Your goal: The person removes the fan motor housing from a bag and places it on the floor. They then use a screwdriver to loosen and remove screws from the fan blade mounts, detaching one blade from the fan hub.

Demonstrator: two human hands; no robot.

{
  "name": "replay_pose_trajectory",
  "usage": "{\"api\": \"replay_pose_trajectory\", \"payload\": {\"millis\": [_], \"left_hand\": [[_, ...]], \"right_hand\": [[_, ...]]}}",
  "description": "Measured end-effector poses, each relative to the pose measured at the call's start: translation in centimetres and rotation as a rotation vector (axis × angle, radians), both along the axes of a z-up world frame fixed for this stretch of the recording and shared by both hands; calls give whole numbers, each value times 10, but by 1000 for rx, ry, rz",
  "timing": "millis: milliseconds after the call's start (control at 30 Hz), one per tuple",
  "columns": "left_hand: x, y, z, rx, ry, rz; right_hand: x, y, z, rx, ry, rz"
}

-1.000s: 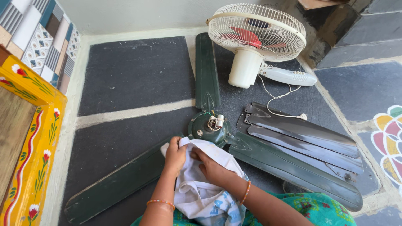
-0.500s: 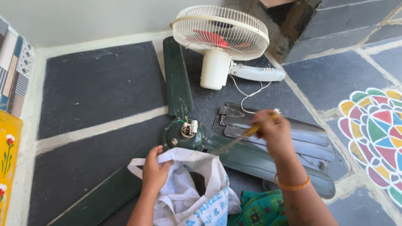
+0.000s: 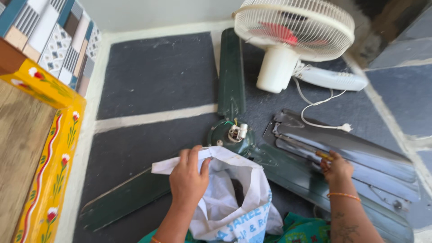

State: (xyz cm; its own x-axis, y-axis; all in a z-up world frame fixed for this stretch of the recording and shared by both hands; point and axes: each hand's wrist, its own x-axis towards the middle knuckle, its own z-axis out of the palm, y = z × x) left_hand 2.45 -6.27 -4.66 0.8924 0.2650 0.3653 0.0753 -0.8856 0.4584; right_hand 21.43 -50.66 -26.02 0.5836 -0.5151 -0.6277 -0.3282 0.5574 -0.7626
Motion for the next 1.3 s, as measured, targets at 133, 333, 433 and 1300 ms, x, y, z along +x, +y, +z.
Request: {"api": "replay_pose_trajectory", "payload": {"millis": [133,333,433,1300], "left_hand": [[0,-8,-20,-124,202,-208],[-10,-41,-55,-88,405,-810],[-16,-47,-63,-66,564,-824],[-43,-13,-14,329,981,-168]], "right_hand": [[-15,19,52,-406,-36,54],[-75,116,157,-545,-1216,813],[-132,188,178,-479,-761,1473],[-197,269,108,-923,-818,1576]]}}
